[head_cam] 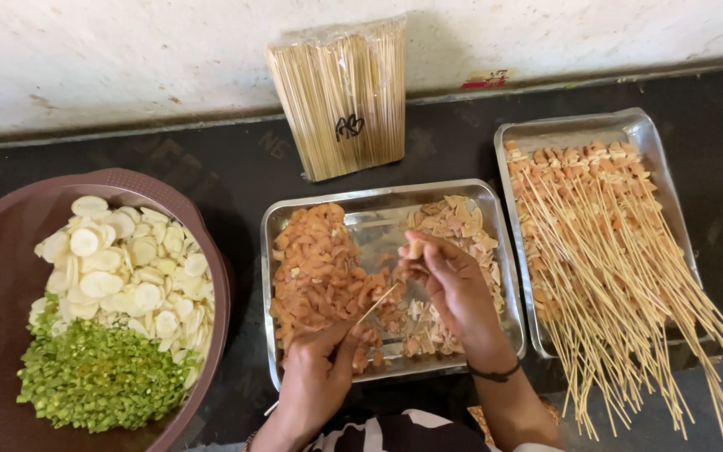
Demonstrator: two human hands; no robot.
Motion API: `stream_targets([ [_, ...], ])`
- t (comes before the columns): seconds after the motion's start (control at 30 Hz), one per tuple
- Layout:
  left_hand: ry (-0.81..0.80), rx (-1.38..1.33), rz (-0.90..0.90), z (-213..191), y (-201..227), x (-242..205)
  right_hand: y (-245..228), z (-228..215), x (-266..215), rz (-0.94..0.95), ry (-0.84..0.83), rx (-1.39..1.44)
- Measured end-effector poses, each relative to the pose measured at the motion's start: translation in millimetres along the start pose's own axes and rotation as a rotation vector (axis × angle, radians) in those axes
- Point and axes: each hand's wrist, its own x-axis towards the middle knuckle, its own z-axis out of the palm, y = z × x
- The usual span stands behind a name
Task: The person threads pieces of raw meat onto wooden skewers by hand, taking the meat from a metal tray and placing the finished skewers onto another metal tray.
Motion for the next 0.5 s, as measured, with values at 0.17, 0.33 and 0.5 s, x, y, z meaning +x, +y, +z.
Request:
stream_targets([
  [0.17, -0.025, -0.005, -0.062, -7.6, 4.2, 5.0, -36.2, 23.9, 6.0, 0.289, -0.146, -0.098],
  [0.33, 0.015, -0.033, 0.092, -9.1, 1.7, 7.8, -37.7, 5.5, 14.9, 0.309, -0.191, -0.413],
  [0.5, 0.012, -0.004, 0.082, -10.0, 4.1, 11.1, -33.3, -13.9, 20.3, 0.299, -0.258, -0.485],
])
